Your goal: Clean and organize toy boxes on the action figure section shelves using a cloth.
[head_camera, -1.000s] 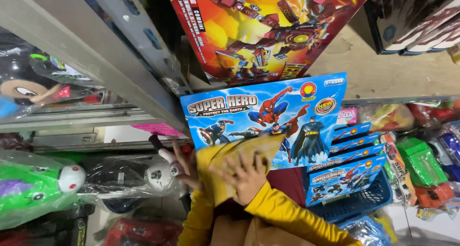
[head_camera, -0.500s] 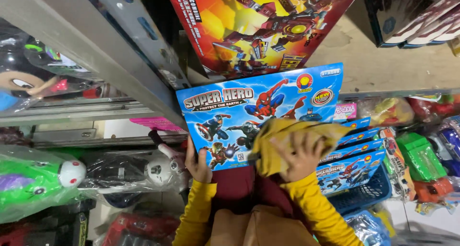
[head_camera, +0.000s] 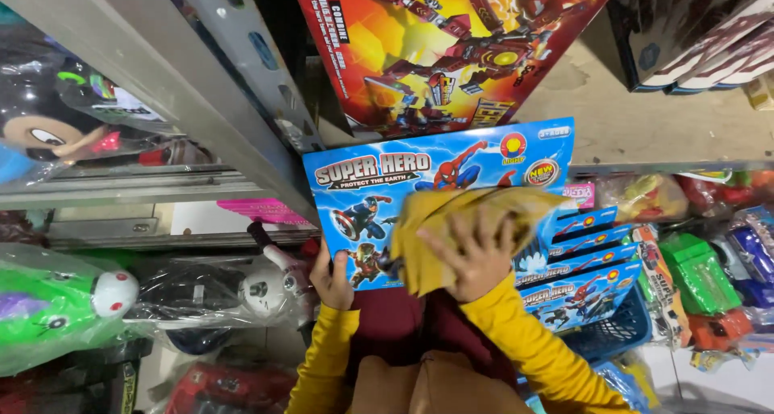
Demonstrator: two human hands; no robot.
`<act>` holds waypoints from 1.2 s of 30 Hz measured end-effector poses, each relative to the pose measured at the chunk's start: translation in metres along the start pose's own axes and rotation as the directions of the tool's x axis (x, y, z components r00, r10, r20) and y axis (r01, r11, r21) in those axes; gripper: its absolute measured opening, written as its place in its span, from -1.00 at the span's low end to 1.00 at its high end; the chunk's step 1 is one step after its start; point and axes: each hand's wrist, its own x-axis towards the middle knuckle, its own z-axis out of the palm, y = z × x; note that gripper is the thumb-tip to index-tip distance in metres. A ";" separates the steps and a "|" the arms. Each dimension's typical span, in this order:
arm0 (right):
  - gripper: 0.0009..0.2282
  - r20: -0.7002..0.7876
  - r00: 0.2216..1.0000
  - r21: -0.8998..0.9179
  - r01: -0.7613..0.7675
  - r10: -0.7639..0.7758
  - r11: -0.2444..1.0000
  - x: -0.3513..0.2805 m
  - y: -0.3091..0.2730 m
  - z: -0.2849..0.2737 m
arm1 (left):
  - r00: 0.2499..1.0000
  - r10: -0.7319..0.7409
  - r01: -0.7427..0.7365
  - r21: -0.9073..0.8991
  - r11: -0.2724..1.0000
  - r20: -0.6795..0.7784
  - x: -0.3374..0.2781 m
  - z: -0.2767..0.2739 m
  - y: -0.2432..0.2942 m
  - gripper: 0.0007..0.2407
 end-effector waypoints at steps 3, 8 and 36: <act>-0.38 -0.012 0.997 0.018 0.075 -0.075 0.997 0.036 0.019 -0.015 | 1.000 0.021 -0.022 0.046 0.999 0.020 0.003 0.000 0.009 -0.58; -0.40 -0.062 0.989 0.065 -0.126 0.131 0.990 0.077 0.003 -0.034 | 0.998 0.066 -0.067 0.078 0.995 0.022 -0.006 -0.006 -0.004 -0.58; -0.39 0.013 0.994 0.163 0.101 -0.104 0.982 -0.024 -0.003 0.011 | 0.998 0.001 0.002 0.061 0.998 -0.057 -0.004 -0.006 -0.005 -0.42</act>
